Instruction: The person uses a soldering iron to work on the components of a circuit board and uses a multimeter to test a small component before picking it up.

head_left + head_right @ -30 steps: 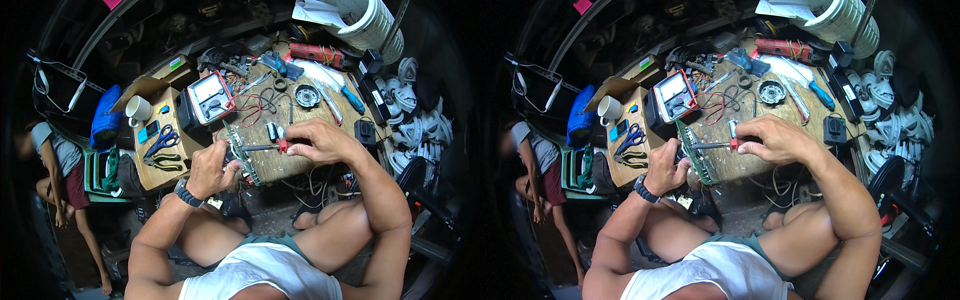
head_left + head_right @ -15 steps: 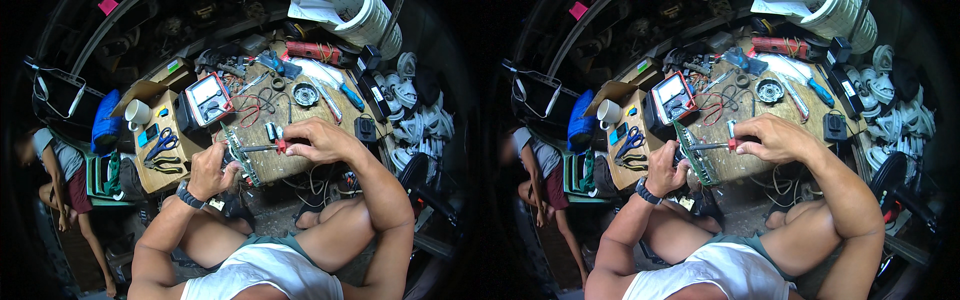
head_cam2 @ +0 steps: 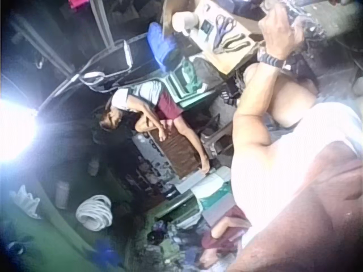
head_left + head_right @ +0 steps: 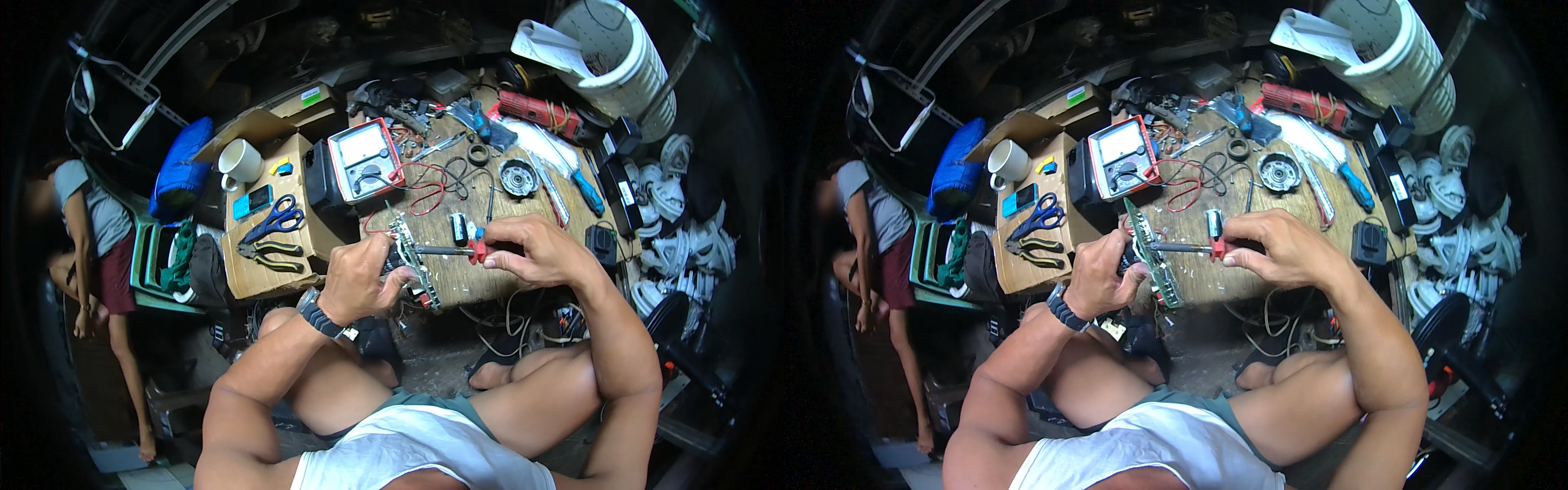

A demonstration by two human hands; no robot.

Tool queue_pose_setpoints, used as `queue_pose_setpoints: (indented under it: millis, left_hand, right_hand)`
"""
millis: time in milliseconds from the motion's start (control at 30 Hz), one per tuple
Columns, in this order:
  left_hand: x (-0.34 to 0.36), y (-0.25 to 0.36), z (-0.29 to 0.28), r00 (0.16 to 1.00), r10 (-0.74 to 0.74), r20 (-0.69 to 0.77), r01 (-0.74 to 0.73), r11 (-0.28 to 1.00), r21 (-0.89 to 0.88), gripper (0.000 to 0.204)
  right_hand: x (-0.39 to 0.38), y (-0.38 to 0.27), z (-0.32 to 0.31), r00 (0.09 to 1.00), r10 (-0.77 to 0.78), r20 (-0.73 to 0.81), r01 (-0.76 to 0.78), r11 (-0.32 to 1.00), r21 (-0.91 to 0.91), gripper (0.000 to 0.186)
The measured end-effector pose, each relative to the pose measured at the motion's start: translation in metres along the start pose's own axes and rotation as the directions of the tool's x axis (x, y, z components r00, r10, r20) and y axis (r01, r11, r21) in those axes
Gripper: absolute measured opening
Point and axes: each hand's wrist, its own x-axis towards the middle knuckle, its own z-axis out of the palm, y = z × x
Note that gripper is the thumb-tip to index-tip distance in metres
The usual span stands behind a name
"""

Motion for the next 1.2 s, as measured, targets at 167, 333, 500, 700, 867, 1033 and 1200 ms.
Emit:
queue_pose_setpoints:
  millis: [167, 333, 500, 700, 867, 1033, 1200]
  left_hand:
    - [0.002, 0.001, 0.001, 0.999, 0.017, -0.051, -0.015, 1.000, 0.024, 0.047]
    - [0.000, 0.007, -0.001, 0.999, -0.038, -0.002, 0.038, 0.999, 0.033, 0.047]
    - [-0.001, 0.006, 0.002, 0.998, -0.041, -0.052, 0.041, 0.999, 0.007, 0.046]
    - [0.000, 0.006, 0.004, 0.996, -0.047, -0.074, 0.047, 0.999, 0.004, 0.047]
    - [-0.001, 0.008, 0.001, 0.997, -0.062, -0.040, 0.064, 0.997, 0.044, 0.050]
    - [-0.005, 0.010, -0.005, 0.996, -0.073, -0.060, 0.075, 0.996, 0.044, 0.049]
    - [-0.016, 0.008, -0.006, 0.993, -0.087, -0.080, 0.088, 0.996, 0.007, 0.050]
  right_hand:
    - [0.003, -0.012, -0.004, 0.999, 0.038, 0.011, -0.038, 0.999, -0.024, 0.022]
    - [0.000, -0.007, -0.002, 0.998, 0.058, -0.006, -0.058, 0.998, -0.019, 0.023]
    - [0.003, -0.011, -0.003, 0.996, 0.086, 0.039, -0.086, 0.996, -0.013, 0.023]
    - [0.003, -0.010, -0.002, 0.993, 0.110, 0.035, -0.111, 0.994, 0.012, 0.022]
    - [0.004, -0.008, -0.002, 0.993, 0.108, 0.053, -0.109, 0.994, 0.020, 0.021]
    - [0.000, 0.006, 0.007, 0.996, 0.088, 0.022, -0.089, 0.993, 0.074, 0.025]
    - [0.002, 0.002, 0.007, 0.986, 0.164, -0.031, -0.161, 0.985, 0.066, 0.038]
